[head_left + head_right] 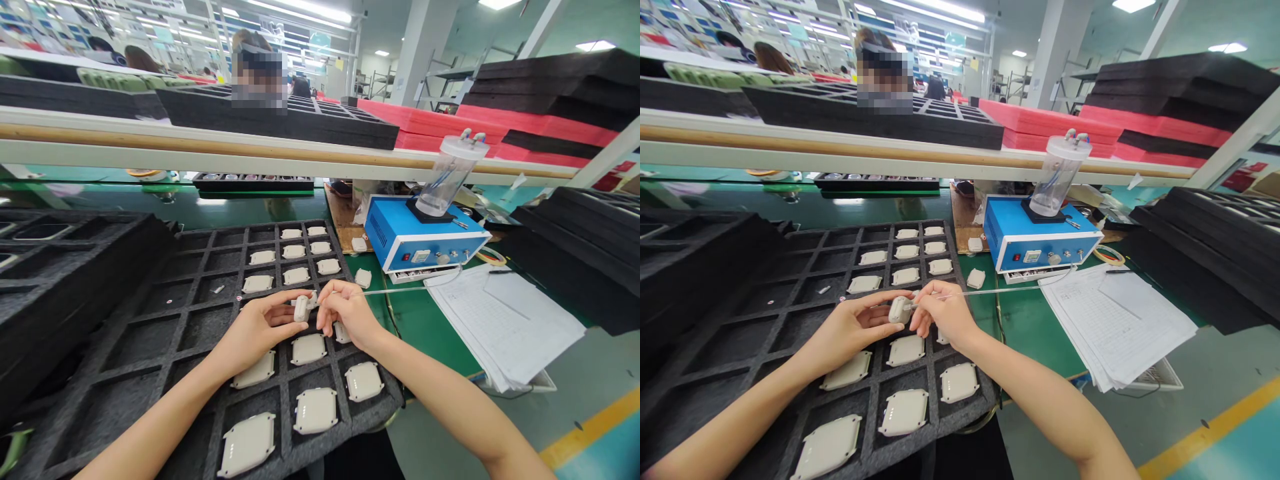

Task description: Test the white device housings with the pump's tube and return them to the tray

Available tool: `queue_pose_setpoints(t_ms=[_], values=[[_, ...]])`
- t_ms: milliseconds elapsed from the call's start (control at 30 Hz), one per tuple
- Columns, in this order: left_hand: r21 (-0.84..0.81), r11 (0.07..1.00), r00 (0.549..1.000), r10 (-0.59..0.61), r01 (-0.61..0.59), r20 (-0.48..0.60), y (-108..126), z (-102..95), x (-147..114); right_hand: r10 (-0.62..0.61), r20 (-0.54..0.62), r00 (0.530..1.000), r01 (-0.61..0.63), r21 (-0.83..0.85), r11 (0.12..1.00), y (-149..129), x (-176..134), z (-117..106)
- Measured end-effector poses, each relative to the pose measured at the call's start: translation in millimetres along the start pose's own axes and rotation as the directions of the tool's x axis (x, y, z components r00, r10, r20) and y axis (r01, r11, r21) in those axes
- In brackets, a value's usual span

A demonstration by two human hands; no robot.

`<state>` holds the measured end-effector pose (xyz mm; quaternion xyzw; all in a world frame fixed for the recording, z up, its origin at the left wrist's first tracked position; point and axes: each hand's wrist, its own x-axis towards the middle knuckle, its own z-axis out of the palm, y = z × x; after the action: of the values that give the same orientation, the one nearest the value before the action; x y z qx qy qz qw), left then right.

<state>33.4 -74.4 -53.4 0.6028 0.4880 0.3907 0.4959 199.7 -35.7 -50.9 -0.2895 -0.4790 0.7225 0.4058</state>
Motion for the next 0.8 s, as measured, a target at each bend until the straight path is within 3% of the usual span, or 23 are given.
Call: queue_pose_setpoints(t_ms=[667, 800], values=[[-0.033, 0.999, 1.0, 0.009, -0.009, -0.011, 4.4, 1.2, -1.1, -0.005, -0.005, 1.0, 0.005, -0.027, 1.0, 0.6, -0.3, 0.8], [-0.076, 0.997, 1.0, 0.021, -0.023, -0.02, 8.2, 2.3, -2.2, -0.085, -0.031, 0.996, 0.084, -0.038, 0.996, 0.9, -3.5, 0.8]])
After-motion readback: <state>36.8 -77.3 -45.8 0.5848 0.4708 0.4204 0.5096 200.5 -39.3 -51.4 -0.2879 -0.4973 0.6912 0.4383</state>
